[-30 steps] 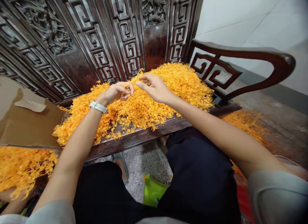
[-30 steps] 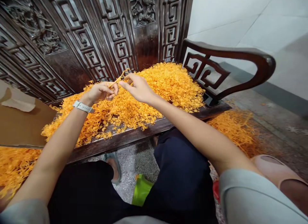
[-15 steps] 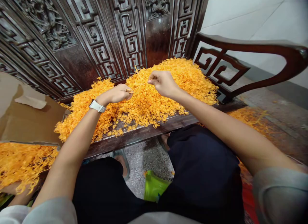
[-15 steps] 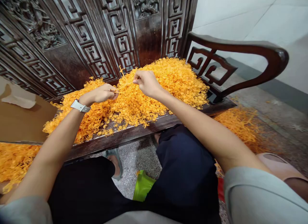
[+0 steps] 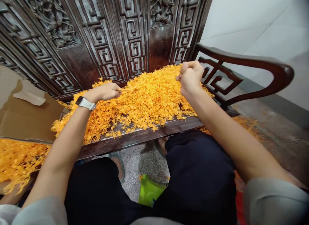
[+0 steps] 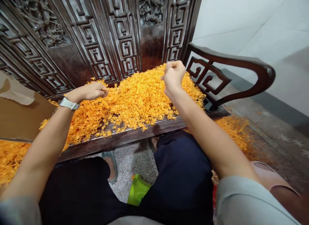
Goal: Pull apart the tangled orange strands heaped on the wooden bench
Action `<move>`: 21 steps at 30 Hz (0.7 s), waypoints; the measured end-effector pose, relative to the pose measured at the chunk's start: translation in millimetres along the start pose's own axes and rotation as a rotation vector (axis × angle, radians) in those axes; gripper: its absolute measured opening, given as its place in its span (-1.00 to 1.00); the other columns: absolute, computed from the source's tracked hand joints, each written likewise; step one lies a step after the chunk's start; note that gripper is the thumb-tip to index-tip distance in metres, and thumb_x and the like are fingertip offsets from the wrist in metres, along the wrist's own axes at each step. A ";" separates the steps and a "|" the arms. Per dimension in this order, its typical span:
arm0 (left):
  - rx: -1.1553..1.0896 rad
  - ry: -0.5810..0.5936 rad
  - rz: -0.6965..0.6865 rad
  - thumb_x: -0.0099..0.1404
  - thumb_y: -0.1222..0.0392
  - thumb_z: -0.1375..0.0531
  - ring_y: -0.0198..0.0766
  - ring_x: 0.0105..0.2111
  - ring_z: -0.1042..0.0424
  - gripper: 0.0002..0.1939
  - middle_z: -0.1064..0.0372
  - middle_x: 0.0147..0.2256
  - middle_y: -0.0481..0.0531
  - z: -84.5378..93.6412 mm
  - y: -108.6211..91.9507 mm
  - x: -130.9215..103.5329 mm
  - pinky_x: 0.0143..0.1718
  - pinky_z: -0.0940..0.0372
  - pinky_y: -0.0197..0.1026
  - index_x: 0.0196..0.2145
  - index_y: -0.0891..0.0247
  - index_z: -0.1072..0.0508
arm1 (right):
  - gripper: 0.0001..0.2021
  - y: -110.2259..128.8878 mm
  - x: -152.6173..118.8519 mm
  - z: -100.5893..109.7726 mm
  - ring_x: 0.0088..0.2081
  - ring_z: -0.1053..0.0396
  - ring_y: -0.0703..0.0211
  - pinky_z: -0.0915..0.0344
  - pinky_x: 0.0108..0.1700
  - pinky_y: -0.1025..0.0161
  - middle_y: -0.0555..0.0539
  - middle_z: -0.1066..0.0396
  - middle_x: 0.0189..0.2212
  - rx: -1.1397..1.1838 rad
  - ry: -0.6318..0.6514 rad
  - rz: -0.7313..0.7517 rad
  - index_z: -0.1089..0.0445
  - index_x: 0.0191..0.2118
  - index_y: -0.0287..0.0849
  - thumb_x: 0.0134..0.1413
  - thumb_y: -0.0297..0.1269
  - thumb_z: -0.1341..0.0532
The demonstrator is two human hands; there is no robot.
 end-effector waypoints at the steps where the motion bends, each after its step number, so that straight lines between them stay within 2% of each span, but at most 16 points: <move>1: 0.015 -0.012 0.048 0.02 0.28 -0.21 -0.27 -0.57 -0.03 -0.80 -0.10 -0.63 -0.04 3.0 17.0 -5.0 -0.43 0.12 -0.10 -0.66 0.20 -0.26 | -0.74 -9.2 2.1 10.4 -0.33 -0.39 0.10 -0.40 -0.36 0.09 -0.12 -0.36 -0.28 -0.022 -0.019 -0.011 -0.35 -0.12 -0.04 0.37 0.02 -0.11; 3: 0.033 -0.016 0.111 0.02 0.25 -0.18 -0.26 -0.56 -0.08 -0.85 -0.16 -0.61 -0.03 4.3 41.5 -13.0 -0.43 0.10 -0.12 -0.64 0.20 -0.30 | -0.73 -24.5 -0.2 18.5 -0.25 -0.43 0.05 -0.45 -0.29 0.01 -0.16 -0.41 -0.16 -0.072 -0.012 -0.032 -0.35 0.00 -0.05 0.27 -0.06 -0.22; 4: 0.046 -0.018 0.121 0.03 0.24 -0.18 -0.25 -0.56 -0.10 -0.86 -0.18 -0.61 -0.02 3.4 47.2 -15.2 -0.43 0.09 -0.12 -0.63 0.20 -0.32 | -0.65 -27.2 -4.2 13.9 -0.20 -0.44 0.01 -0.48 -0.23 -0.04 -0.20 -0.42 -0.08 -0.123 0.036 -0.018 -0.35 0.06 -0.05 0.19 -0.11 -0.28; 6: 0.096 -0.020 0.108 0.06 0.24 -0.18 -0.24 -0.55 -0.11 -0.86 -0.20 -0.61 -0.02 -1.2 45.1 -15.4 -0.42 0.08 -0.12 -0.61 0.20 -0.32 | -0.52 -22.2 -16.3 -2.0 -0.07 -0.45 -0.08 -0.49 -0.10 -0.13 -0.25 -0.39 0.08 -0.239 0.137 0.041 -0.36 0.13 -0.07 0.09 -0.15 -0.36; 8: 0.199 -0.033 0.077 0.11 0.24 -0.18 -0.23 -0.56 -0.08 -0.81 -0.16 -0.63 -0.02 -7.8 29.5 -11.9 -0.42 0.10 -0.11 -0.61 0.19 -0.27 | -0.57 -5.9 -30.9 -21.7 -0.01 -0.44 -0.11 -0.47 -0.02 -0.15 -0.27 -0.39 0.13 -0.295 0.244 0.105 -0.42 0.09 -0.09 0.12 -0.12 -0.35; 10: 0.339 -0.053 0.039 0.16 0.25 -0.18 -0.22 -0.57 -0.08 -0.77 -0.14 -0.63 0.00 -16.7 5.6 -7.6 -0.40 0.10 -0.10 -0.61 0.19 -0.24 | -0.67 19.2 -46.3 -42.2 -0.02 -0.44 -0.08 -0.45 0.01 -0.11 -0.25 -0.45 0.06 -0.266 0.369 0.181 -0.47 0.03 -0.11 0.25 -0.05 -0.27; 12: 0.480 -0.086 0.001 0.18 0.26 -0.18 -0.18 -0.55 -0.17 -0.79 -0.21 -0.59 0.05 -26.2 -21.6 -4.5 -0.38 0.06 -0.11 -0.60 0.20 -0.32 | -0.67 49.0 -61.5 -58.0 0.02 -0.43 -0.07 -0.40 0.08 -0.10 -0.22 -0.48 0.02 -0.238 0.465 0.309 -0.48 0.02 -0.10 0.35 0.01 -0.20; 14: 0.588 -0.110 -0.039 0.21 0.27 -0.18 -0.10 -0.48 -0.31 -0.83 -0.34 -0.53 0.13 -37.3 -47.7 -3.4 -0.35 -0.02 -0.10 -0.53 0.22 -0.45 | -0.65 71.5 -75.4 -69.9 0.11 -0.36 -0.11 -0.29 0.20 -0.15 -0.21 -0.46 0.06 -0.270 0.533 0.452 -0.48 0.03 -0.07 0.35 0.07 -0.22; 16: 0.664 -0.114 -0.074 0.23 0.27 -0.16 -0.05 -0.44 -0.40 -0.83 -0.41 -0.49 0.18 -48.6 -68.5 -3.6 -0.35 -0.07 -0.10 -0.47 0.23 -0.53 | -0.69 75.8 -86.9 -82.0 0.13 -0.31 -0.14 -0.18 0.26 -0.21 -0.19 -0.48 0.05 -0.331 0.630 0.518 -0.50 -0.03 -0.04 0.34 0.06 -0.26; 18: 0.714 -0.103 -0.103 0.24 0.28 -0.15 -0.05 -0.43 -0.43 -0.82 -0.44 -0.48 0.19 -58.2 -81.8 -4.3 -0.37 -0.08 -0.09 -0.45 0.24 -0.55 | -0.78 64.5 -93.3 -91.8 0.05 -0.30 -0.13 -0.15 0.23 -0.23 -0.15 -0.52 -0.10 -0.389 0.735 0.480 -0.49 -0.18 -0.05 0.35 -0.03 -0.26; 19: 0.731 -0.095 -0.114 0.24 0.28 -0.15 -0.06 -0.44 -0.43 -0.81 -0.44 -0.48 0.19 -61.8 -85.4 -4.5 -0.39 -0.07 -0.09 -0.46 0.24 -0.54 | -0.81 57.5 -93.5 -93.6 -0.01 -0.30 -0.11 -0.15 0.19 -0.22 -0.13 -0.52 -0.18 -0.407 0.758 0.442 -0.46 -0.26 -0.07 0.35 -0.10 -0.24; 21: 0.738 -0.081 -0.128 0.25 0.29 -0.14 -0.08 -0.47 -0.41 -0.80 -0.46 -0.47 0.20 -66.6 -87.8 -4.5 -0.41 -0.05 -0.09 -0.48 0.24 -0.53 | -0.82 48.5 -87.6 -90.3 -0.10 -0.29 -0.05 -0.19 0.11 -0.17 -0.11 -0.48 -0.31 -0.393 0.720 0.367 -0.35 -0.36 -0.08 0.32 -0.23 -0.20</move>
Point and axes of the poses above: each hand's wrist, its own x-axis towards the middle knuckle, its own z-axis out of the back of the hand, y = z × x, the point moved 10 cm from there along x, towards the middle knuckle
